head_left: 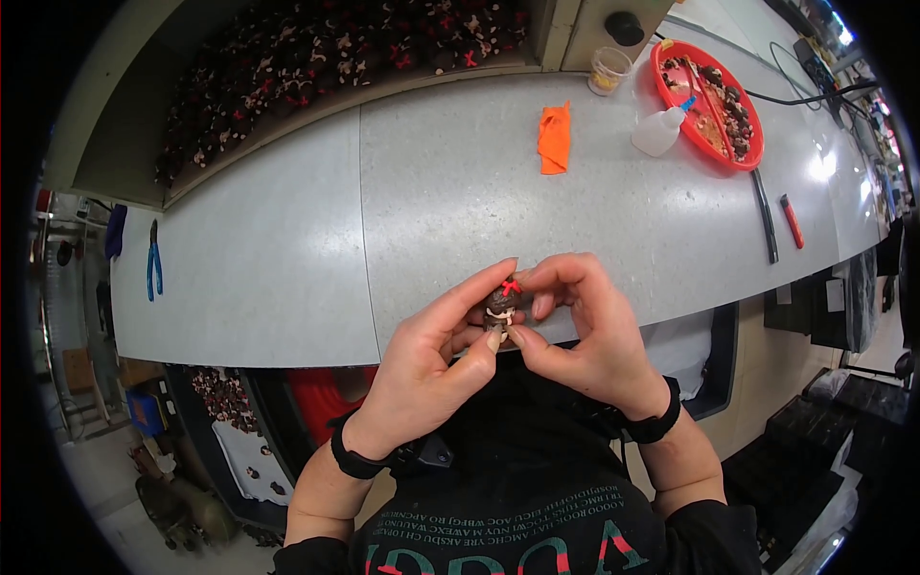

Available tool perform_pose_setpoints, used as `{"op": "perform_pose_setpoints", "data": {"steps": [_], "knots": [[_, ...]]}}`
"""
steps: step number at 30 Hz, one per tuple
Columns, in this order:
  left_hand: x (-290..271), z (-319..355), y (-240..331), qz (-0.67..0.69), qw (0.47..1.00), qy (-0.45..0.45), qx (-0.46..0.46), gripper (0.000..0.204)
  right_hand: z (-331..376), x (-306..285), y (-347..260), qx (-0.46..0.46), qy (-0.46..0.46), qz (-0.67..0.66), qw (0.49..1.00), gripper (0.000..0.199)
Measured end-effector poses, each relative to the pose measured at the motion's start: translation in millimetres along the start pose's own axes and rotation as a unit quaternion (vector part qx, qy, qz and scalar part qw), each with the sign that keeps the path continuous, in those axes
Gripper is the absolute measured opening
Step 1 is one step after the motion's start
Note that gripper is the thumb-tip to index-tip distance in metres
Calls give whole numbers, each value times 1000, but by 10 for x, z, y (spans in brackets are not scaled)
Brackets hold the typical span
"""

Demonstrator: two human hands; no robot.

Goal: Applying glue to small plastic figurines and attaching parts at a manufacturing workbench.

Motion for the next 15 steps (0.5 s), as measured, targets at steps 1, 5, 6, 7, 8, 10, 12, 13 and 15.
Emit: {"op": "perform_pose_setpoints", "data": {"steps": [1,5,6,7,8,10,12,13,15], "knots": [[-1,-1,1,-4,1000,-2,1,55,0,-2,-2,0,1,0,1000,39],[-7,-4,-7,6,1000,-3,-2,54,2,-4,-6,6,2,-8,1000,39],[-10,-4,-14,8,1000,1,-6,53,2,-5,-6,6,3,-7,1000,39],[-8,-5,-17,7,1000,-2,-2,53,1,-6,-6,6,3,-7,1000,39],[-9,-5,-21,7,1000,1,-1,55,0,-4,-6,4,4,-4,1000,39],[-12,-2,-28,8,1000,5,0,58,-2,-1,-4,2,4,0,1000,39],[-16,1,-31,8,1000,7,1,58,-3,1,-1,0,4,-7,1000,39],[-16,3,-27,6,1000,5,6,58,-3,1,0,0,4,-7,1000,39],[-15,5,-27,4,1000,2,4,52,0,-3,1,-1,3,-4,1000,40]]}}
Point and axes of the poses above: each hand's wrist, its own z-axis away from the middle knuckle, its own x-axis out of the palm, y = z × x, the point moved 3 cm from there along -z, towards the middle knuckle, and after that the axes turned 14 degrees about z, right-handed, at the moved point
